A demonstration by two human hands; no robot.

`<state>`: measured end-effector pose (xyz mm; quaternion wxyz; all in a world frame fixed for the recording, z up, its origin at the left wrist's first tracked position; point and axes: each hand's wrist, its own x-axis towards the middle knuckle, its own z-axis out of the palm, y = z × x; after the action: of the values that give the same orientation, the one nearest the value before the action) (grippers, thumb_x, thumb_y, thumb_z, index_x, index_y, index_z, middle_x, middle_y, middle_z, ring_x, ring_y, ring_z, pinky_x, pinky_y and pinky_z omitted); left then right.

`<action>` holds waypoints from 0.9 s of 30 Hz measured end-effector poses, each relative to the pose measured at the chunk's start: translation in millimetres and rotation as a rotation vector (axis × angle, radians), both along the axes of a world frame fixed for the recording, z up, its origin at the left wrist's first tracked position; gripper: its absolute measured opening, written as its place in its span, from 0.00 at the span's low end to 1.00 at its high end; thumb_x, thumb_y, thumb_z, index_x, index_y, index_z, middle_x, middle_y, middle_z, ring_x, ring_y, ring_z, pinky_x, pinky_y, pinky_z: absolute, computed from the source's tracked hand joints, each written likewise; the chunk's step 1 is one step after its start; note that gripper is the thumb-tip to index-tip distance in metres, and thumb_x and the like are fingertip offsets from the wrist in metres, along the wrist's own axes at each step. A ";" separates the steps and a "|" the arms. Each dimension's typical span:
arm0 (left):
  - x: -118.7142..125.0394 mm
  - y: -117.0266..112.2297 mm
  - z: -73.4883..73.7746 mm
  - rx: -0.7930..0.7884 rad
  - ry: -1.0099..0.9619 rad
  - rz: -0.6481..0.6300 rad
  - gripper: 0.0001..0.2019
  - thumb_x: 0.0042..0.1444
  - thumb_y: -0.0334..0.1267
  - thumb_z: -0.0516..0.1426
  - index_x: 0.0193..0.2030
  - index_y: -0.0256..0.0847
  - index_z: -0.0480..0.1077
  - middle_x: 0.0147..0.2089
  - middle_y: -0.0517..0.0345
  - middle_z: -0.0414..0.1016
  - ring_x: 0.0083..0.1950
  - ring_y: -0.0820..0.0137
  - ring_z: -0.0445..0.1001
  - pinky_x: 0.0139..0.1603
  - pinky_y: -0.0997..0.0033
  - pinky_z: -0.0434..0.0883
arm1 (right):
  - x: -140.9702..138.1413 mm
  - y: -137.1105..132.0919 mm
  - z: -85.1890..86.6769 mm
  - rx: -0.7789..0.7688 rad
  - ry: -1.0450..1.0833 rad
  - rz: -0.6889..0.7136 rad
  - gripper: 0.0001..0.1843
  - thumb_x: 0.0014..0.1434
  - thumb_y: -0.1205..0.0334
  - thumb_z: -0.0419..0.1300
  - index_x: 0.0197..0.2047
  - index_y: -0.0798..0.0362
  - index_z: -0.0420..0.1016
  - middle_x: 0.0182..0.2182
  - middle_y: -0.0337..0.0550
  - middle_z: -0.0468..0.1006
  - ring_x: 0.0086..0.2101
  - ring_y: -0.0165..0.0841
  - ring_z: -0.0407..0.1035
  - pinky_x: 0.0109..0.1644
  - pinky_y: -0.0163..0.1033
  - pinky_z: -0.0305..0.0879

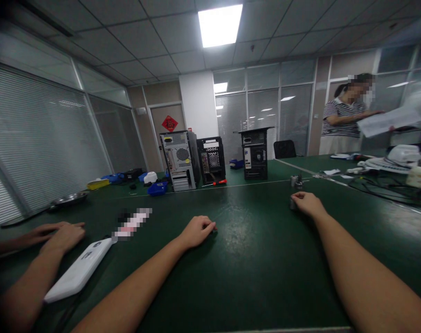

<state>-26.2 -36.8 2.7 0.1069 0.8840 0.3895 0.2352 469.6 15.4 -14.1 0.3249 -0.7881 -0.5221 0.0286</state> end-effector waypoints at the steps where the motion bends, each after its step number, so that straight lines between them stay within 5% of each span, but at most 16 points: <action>1: 0.1 -0.2 0.3 -0.003 0.003 0.003 0.23 0.68 0.48 0.48 0.39 0.41 0.82 0.39 0.53 0.80 0.40 0.67 0.74 0.46 0.72 0.67 | -1.4 -1.5 1.1 -0.020 0.013 0.008 0.19 0.60 0.49 0.56 0.46 0.49 0.82 0.41 0.49 0.83 0.39 0.40 0.75 0.39 0.39 0.65; 9: 1.1 -0.4 1.6 -0.020 0.012 -0.003 0.22 0.68 0.48 0.48 0.40 0.40 0.82 0.39 0.53 0.80 0.40 0.67 0.75 0.44 0.72 0.68 | -12.6 -17.8 10.4 0.005 -0.038 -0.082 0.24 0.57 0.41 0.59 0.46 0.48 0.82 0.42 0.51 0.82 0.42 0.46 0.74 0.41 0.43 0.64; 18: 1.1 -1.5 3.1 -0.018 0.023 0.000 0.22 0.68 0.48 0.49 0.39 0.40 0.82 0.39 0.52 0.80 0.41 0.67 0.75 0.46 0.71 0.67 | -11.1 -19.1 9.1 0.115 -0.081 -0.093 0.22 0.59 0.48 0.58 0.51 0.48 0.82 0.45 0.48 0.83 0.43 0.43 0.75 0.44 0.42 0.64; 27: 0.3 -0.1 1.1 -0.002 0.000 -0.014 0.22 0.68 0.48 0.49 0.38 0.40 0.82 0.38 0.53 0.80 0.40 0.67 0.75 0.46 0.71 0.67 | -13.3 -20.0 11.6 0.065 -0.084 -0.083 0.21 0.59 0.51 0.59 0.53 0.46 0.82 0.48 0.48 0.82 0.45 0.44 0.74 0.45 0.42 0.64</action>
<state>-26.0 -36.9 3.8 0.1096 0.8865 0.3838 0.2340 456.3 -4.6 -2.5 0.3291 -0.7986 -0.5026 -0.0349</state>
